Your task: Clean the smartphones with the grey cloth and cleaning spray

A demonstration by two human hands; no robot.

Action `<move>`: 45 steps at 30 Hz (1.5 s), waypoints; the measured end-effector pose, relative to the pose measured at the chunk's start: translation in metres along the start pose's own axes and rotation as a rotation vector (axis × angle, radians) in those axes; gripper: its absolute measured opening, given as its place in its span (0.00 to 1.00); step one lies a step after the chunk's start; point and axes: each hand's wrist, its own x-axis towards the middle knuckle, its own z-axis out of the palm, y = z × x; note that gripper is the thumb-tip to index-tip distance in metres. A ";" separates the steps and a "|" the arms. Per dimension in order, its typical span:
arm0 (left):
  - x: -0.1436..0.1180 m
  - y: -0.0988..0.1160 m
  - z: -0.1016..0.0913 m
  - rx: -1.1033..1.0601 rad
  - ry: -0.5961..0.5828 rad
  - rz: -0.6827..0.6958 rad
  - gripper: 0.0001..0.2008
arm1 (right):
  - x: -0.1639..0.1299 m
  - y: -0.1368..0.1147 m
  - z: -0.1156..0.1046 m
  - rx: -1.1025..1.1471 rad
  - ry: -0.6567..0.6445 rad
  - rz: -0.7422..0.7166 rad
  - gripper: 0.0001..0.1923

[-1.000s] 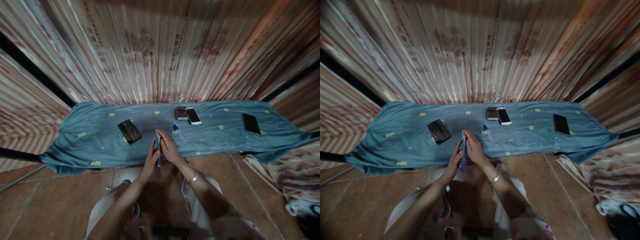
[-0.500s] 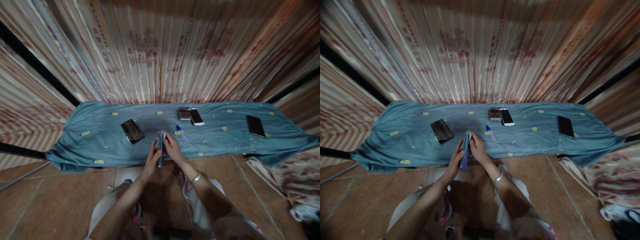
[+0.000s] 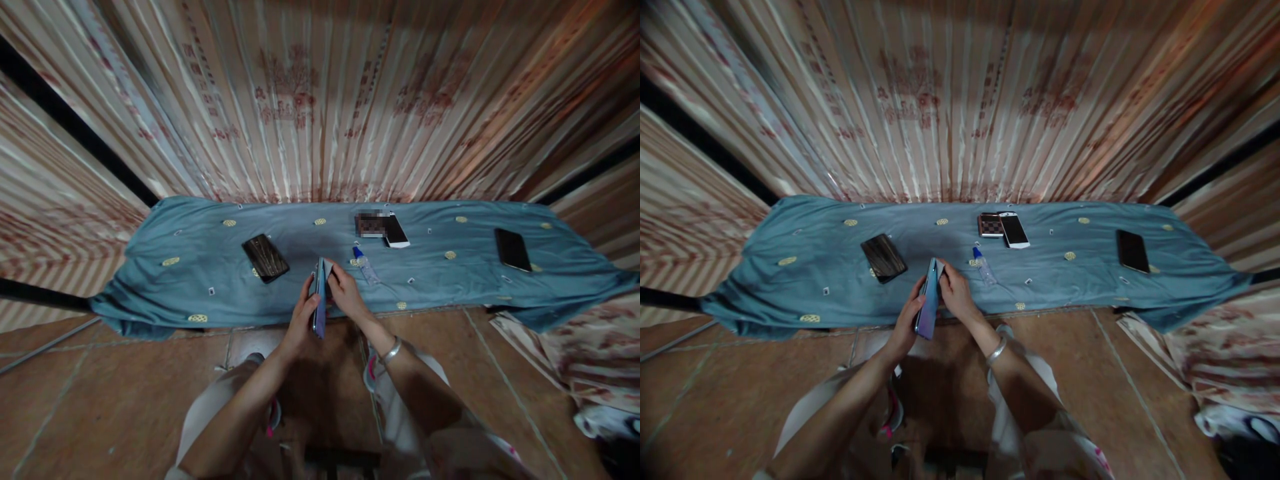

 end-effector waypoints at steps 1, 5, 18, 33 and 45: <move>0.000 0.001 0.000 0.007 -0.002 -0.003 0.37 | 0.001 0.001 0.001 0.007 -0.006 0.009 0.23; 0.002 0.001 -0.003 0.059 -0.012 -0.024 0.42 | 0.001 0.002 0.002 0.024 -0.008 0.038 0.23; 0.003 -0.004 0.002 0.097 -0.011 0.019 0.44 | -0.005 -0.009 -0.001 0.037 0.001 -0.012 0.26; 0.006 0.001 -0.004 0.102 -0.037 0.006 0.48 | 0.001 0.005 0.007 0.345 -0.046 0.300 0.20; 0.008 0.003 0.000 0.040 0.024 0.038 0.48 | 0.003 -0.005 0.011 0.768 0.017 0.495 0.21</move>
